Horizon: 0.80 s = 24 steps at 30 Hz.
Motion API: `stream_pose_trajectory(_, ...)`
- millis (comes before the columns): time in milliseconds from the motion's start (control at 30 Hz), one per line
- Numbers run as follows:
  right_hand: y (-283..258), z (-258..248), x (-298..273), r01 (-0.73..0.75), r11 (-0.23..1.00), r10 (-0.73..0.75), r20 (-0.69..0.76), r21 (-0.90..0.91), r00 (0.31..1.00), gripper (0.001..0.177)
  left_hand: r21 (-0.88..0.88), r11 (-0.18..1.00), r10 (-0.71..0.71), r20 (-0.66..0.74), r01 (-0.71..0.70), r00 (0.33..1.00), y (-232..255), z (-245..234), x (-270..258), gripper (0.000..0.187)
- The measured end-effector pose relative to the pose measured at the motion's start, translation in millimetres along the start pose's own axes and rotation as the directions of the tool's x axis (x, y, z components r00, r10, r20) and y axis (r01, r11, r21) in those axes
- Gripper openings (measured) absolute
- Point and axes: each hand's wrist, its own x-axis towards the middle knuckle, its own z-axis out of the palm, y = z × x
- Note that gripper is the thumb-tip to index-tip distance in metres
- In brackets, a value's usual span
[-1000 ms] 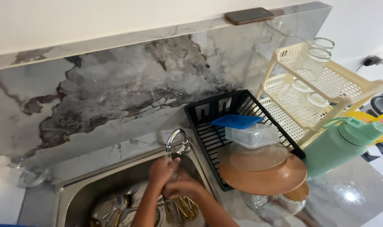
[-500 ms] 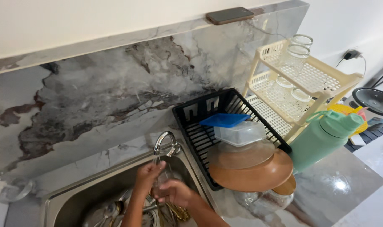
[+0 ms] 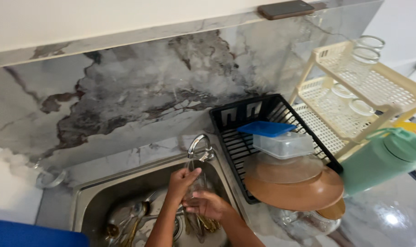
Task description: The person washes cutlery and a glass by hand using a sponge and water in a sink.
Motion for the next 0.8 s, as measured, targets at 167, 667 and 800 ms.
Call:
stream_pose_trajectory(167,-2,20,16,0.243,0.800,-0.371,-0.134,-0.548,0.919,0.050,0.631,0.773,0.034,0.046,-0.056,0.998,7,9,1,0.062)
stream_pose_trajectory(667,-29,77,-19,0.243,0.742,-0.430,-0.165,-0.625,0.888,0.070,0.243,0.960,-0.144,-0.005,0.141,0.990,75,3,-17,0.079)
stream_pose_trajectory(800,-34,79,-21,0.070,0.824,-0.357,-0.419,-0.562,0.835,0.085,0.324,0.934,0.171,-0.036,-0.150,0.985,72,5,-13,0.083)
